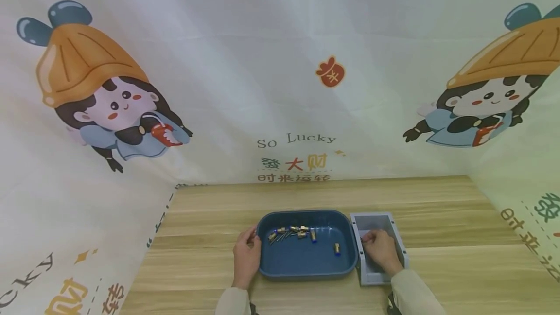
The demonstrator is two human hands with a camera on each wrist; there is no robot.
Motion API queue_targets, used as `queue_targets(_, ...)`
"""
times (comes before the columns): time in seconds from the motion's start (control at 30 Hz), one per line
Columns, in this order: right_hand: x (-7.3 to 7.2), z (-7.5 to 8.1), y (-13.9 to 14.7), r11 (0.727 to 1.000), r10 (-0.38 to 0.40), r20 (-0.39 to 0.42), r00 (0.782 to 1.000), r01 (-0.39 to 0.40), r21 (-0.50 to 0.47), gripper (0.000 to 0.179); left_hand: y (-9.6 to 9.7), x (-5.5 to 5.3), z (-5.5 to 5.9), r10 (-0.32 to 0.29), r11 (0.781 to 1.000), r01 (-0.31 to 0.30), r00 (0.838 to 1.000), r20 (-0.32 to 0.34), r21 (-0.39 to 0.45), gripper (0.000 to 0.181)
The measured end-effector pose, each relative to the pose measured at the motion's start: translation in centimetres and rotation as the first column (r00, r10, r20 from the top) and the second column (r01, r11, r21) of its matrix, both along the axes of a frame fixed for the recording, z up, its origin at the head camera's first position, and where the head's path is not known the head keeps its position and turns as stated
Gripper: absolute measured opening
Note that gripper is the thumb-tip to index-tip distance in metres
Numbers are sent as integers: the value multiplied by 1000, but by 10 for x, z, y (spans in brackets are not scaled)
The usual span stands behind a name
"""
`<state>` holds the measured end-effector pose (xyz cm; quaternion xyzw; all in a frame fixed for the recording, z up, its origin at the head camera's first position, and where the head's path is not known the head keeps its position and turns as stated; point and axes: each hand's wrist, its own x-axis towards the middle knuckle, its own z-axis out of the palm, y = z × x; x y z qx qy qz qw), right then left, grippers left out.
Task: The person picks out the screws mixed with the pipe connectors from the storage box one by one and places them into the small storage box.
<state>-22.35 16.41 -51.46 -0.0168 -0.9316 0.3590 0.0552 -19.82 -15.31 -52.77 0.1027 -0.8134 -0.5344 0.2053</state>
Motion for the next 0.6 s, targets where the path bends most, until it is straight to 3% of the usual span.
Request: queue_targets(0.6,-7,15,4,1000,-3,-34,999,3,-23,7,1,0,0,7,1000,-7,1000,21,-3,31)
